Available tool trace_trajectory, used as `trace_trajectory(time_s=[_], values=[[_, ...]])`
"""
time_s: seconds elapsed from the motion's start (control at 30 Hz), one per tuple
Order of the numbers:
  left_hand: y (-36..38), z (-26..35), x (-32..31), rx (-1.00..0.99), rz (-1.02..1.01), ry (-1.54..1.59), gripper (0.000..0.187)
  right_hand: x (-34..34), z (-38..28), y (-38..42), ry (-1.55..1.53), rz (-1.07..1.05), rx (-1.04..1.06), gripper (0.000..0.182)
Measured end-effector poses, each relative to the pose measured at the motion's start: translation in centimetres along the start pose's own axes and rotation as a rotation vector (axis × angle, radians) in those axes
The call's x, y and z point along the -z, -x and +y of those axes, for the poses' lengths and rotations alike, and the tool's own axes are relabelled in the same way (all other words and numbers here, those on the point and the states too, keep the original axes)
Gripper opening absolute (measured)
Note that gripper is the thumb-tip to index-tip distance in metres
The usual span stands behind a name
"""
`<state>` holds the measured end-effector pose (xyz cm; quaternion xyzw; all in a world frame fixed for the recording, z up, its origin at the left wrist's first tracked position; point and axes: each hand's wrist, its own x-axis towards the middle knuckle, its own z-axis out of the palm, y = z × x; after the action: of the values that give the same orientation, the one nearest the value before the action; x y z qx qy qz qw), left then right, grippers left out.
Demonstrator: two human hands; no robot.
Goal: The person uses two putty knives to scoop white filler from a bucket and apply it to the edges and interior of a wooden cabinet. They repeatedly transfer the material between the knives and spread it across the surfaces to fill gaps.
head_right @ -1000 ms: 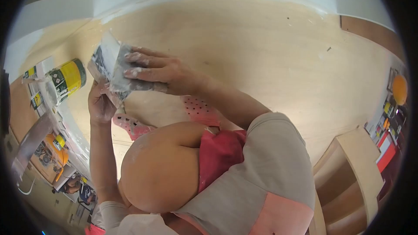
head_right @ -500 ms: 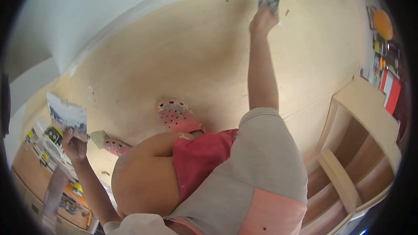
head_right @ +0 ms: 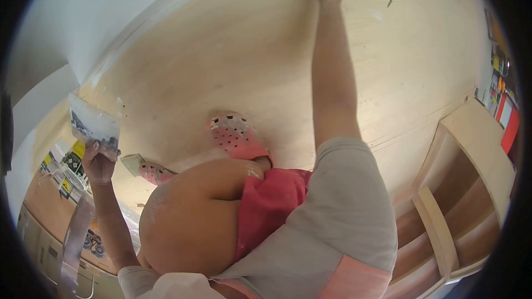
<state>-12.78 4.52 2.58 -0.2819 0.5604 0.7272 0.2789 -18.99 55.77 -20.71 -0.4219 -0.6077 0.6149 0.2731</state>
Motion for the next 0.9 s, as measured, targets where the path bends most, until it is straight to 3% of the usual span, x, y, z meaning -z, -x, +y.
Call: trace_trajectory(time_s=[0.03, 0.1, 0.17, 0.2, 0.23, 0.3, 0.37, 0.4, 0.47, 0.5, 0.57, 0.6, 0.63, 0.7, 0.77, 0.9], values=[[-0.1, -0.2, -0.5, -0.002, 0.007, 0.003, 0.024, -0.8, 1.9, 1.1, -0.070, -0.041, -0.058, 0.021], [-0.1, -0.5, -0.7, 0.020, -0.036, 0.069, 0.022, -5.5, -1.9, 8.5, 0.077, 0.016, 0.130, 0.022], [0.4, -1.0, 1.0, 0.011, 0.017, 0.082, 0.021, -8.8, -0.5, 13.7, 0.071, -0.029, 0.138, 0.023], [0.7, -1.1, 1.6, -0.005, 0.025, 0.106, 0.023, -10.1, 0.8, 15.6, 0.232, -0.111, 0.029, 0.022], [1.1, -1.2, 2.1, -0.019, 0.030, 0.126, 0.024, -12.6, 0.7, 19.0, 0.061, -0.002, 0.140, 0.028], [1.7, -1.1, 2.7, -0.031, 0.074, 0.139, 0.024, -15.5, 3.4, 23.3, 0.181, -0.041, 0.536, 0.035], [2.2, -0.9, 2.9, -0.044, 0.122, 0.151, 0.025, -16.8, 3.2, 27.8, 0.069, -0.276, 0.550, 0.042], [2.4, -0.7, 2.8, -0.031, 0.129, 0.133, 0.020, -17.0, 2.7, 29.1, 0.066, -0.279, 0.551, 0.042], [2.3, -0.9, 4.1, -0.031, 0.139, 0.126, 0.015, -17.5, 1.5, 31.2, -0.112, -0.502, 0.464, 0.027], [2.0, -1.6, 5.6, -0.052, 0.028, 0.113, 0.008, -17.5, -0.1, 31.8, -0.126, -0.521, 0.471, 0.027], [1.4, -1.6, 5.3, -0.051, -0.078, 0.091, 0.009, -15.6, -3.3, 31.2, -0.080, -0.786, -0.576, 0.021], [0.5, -2.0, 5.5, -0.029, -0.139, 0.163, 0.009, -14.4, -4.2, 30.8, 0.074, -0.890, -0.384, 0.018], [0.0, -1.7, 3.8, -0.025, -0.052, 0.100, 0.009, -13.2, -5.0, 30.0, 0.221, -0.980, -0.178, 0.015], [-1.9, -2.3, 2.7, -0.066, -0.110, 0.182, 0.005, -11.3, -6.6, 29.2, -0.052, -0.974, 0.095, 0.017], [-2.9, -2.0, 1.6, -0.065, -0.181, 0.228, 0.007, -10.5, -9.3, 29.0, -0.465, -0.888, -0.246, 0.013], [-4.5, 0.0, 0.6, -0.189, -0.193, 0.136, 0.014, -9.7, -14.9, 27.2, -0.183, -0.995, -0.156, 0.017]])
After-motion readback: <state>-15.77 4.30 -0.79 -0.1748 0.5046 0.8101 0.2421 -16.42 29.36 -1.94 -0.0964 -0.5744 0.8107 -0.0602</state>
